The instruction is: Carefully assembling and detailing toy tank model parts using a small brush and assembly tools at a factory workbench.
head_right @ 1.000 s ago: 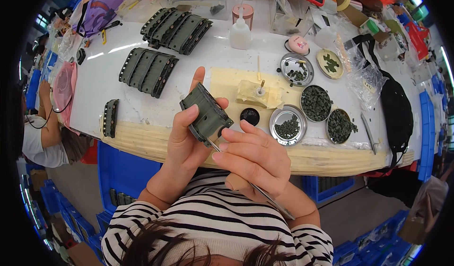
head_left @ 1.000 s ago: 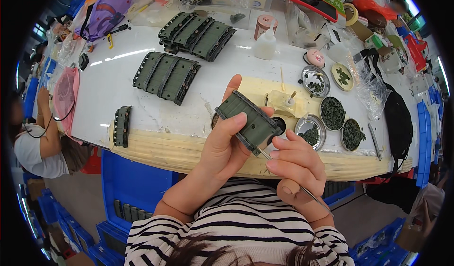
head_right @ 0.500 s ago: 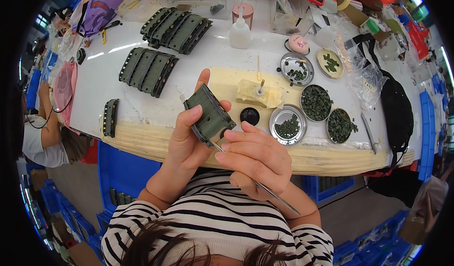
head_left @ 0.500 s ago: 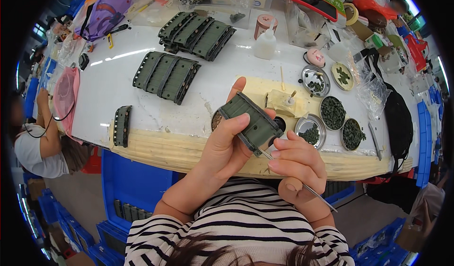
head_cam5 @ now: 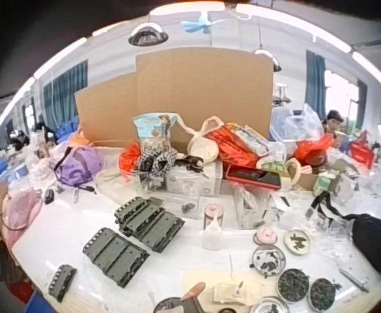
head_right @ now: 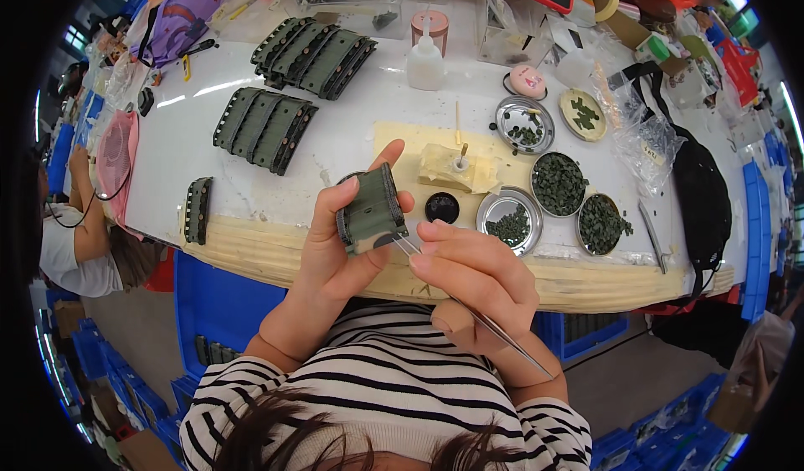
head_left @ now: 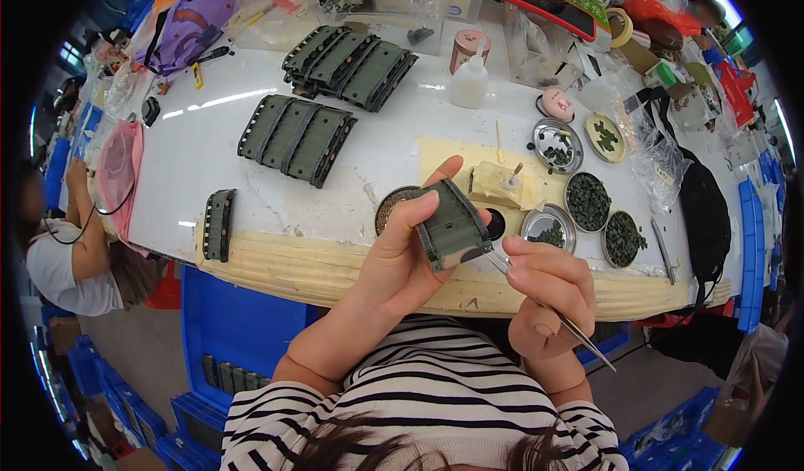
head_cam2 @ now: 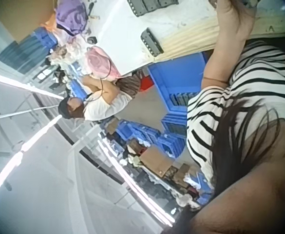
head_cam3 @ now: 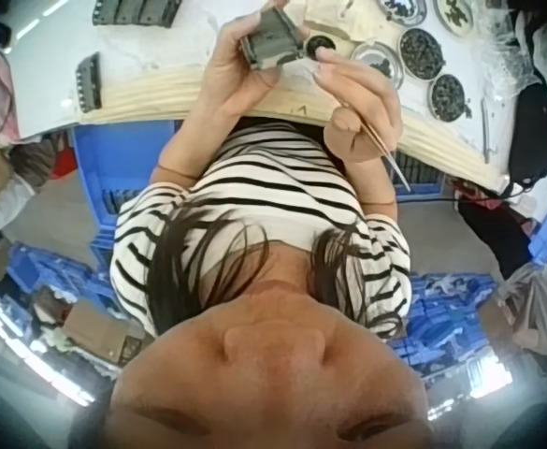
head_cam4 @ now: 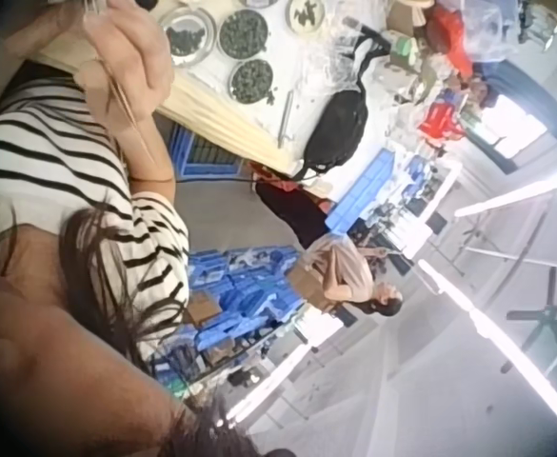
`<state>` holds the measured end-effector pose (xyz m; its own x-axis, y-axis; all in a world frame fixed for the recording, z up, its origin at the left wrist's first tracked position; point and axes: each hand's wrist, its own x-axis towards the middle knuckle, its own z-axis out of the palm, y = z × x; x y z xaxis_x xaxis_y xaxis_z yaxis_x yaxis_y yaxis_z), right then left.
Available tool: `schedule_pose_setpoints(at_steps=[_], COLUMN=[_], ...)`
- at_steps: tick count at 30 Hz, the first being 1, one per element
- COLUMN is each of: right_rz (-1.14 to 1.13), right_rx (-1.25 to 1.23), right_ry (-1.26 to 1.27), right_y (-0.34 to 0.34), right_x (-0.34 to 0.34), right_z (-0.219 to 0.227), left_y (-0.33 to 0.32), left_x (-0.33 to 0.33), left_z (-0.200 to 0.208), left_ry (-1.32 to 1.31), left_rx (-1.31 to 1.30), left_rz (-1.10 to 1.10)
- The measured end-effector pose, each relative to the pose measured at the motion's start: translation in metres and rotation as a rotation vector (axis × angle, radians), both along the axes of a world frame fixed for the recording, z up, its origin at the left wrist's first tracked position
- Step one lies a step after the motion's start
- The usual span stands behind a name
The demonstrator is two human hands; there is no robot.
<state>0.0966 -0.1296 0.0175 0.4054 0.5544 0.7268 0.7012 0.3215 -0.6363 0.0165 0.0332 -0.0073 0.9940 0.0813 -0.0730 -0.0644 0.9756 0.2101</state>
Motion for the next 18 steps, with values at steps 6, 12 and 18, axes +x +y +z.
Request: schedule_pose_setpoints(at_steps=[6, 12, 18], right_rz=[-0.039, -0.022, -0.031], right_rx=[-0.036, -0.043, -0.065], right_ry=[-0.065, -0.057, -0.080], right_y=[0.0011, 0.0013, 0.0004], right_x=[-0.0010, -0.0031, -0.0041], right_z=[-0.0022, -0.0009, -0.0003], left_y=[-0.0021, -0.0008, -0.0010], left_x=[0.0008, 0.0005, -0.0002], left_z=[0.0029, -0.0006, -0.0006], left_ry=[0.024, -0.031, -0.057], left_rx=[0.022, 0.004, -0.013], left_rz=[0.000, -0.002, 0.011])
